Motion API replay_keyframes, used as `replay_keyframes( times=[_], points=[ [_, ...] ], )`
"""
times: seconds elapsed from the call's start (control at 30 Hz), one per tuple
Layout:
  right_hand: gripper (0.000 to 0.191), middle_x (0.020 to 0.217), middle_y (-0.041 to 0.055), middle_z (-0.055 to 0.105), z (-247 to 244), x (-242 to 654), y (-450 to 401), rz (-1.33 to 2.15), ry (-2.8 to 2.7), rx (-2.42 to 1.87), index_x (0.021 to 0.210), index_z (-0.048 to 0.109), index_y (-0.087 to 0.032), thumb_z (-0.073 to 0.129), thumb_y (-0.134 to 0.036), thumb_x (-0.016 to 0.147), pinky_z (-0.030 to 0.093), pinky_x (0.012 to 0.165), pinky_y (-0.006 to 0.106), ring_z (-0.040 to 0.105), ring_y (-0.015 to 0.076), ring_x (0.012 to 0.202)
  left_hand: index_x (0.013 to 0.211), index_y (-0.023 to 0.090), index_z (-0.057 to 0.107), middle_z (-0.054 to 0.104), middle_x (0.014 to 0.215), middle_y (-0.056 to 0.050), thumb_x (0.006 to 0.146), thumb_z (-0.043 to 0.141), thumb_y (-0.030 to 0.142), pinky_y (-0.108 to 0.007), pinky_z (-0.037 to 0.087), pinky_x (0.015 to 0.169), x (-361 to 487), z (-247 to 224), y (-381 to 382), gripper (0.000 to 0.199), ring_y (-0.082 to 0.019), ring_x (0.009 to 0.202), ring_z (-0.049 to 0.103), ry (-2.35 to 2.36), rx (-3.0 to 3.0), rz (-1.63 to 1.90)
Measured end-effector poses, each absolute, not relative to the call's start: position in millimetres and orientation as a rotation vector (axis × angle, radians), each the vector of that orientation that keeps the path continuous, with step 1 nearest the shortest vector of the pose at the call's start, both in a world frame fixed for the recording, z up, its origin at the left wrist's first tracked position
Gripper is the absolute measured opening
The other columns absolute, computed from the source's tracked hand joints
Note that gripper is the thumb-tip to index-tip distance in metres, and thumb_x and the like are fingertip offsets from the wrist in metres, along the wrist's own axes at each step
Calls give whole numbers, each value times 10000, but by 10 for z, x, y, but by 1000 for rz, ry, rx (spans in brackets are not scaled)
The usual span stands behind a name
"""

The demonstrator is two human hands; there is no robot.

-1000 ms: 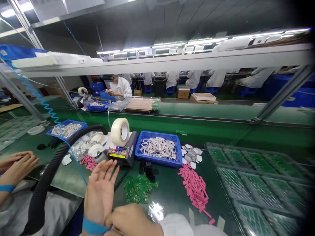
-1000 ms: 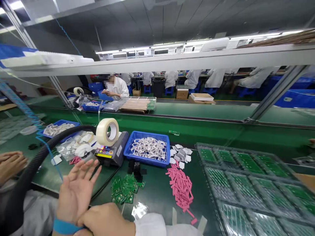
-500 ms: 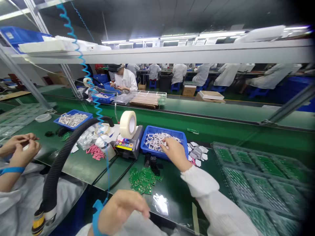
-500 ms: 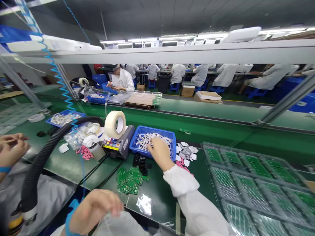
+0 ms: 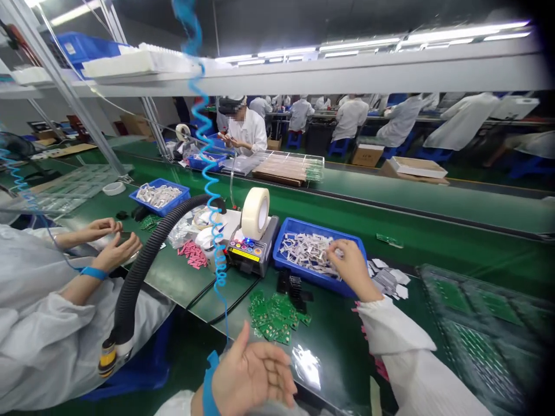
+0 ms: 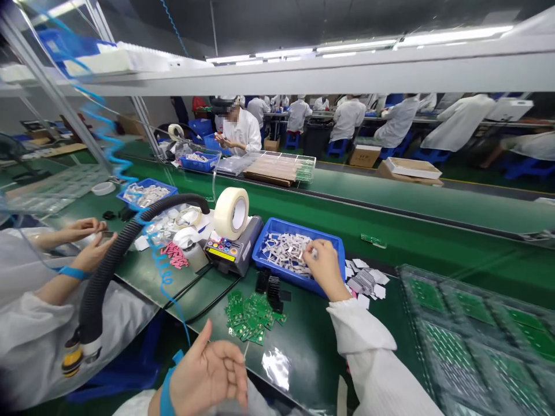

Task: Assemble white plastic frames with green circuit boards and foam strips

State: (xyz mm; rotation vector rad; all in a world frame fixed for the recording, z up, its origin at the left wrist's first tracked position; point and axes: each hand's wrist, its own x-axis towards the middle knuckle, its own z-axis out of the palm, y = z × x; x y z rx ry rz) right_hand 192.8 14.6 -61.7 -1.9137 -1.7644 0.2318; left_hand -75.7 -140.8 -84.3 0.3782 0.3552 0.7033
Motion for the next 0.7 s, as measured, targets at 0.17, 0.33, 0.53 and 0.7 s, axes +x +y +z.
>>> replay_keyframes(
  times=[0.17,0.33,0.53,0.7],
  points=[
    [135,871,35,609,-381,1674,-505,657,-1834,-1653,830,450,-220,348,-285,888,471,642,260,597,144,737,978,152,688,681,876,-89,860,506,370,-343,448,812,-748,-824,-1392,307,-191,830,610,801,796,987],
    [107,640,-69,452,-378,1160,-1252,1484,-1999,-1216,889,401,-225,479,-189,825,324,494,193,407,85,538,1189,244,588,569,1193,-91,829,558,275,-353,388,975,-840,-881,-1473,362,-234,1114,516,1005,1727,991],
    [152,626,-94,434,-580,1005,-1505,1595,-1891,-1237,936,348,-223,474,-204,853,318,507,182,389,77,542,909,187,634,621,964,-68,894,445,262,-240,467,787,-841,-928,-1521,204,-139,878,590,871,2000,747],
    [190,874,22,621,-740,1301,-1144,743,-2215,-1775,998,511,-202,356,-302,953,438,678,216,595,131,796,641,146,597,657,911,-95,780,599,441,-270,491,669,-844,-1006,-1588,326,-167,778,624,811,1332,580]
  ],
)
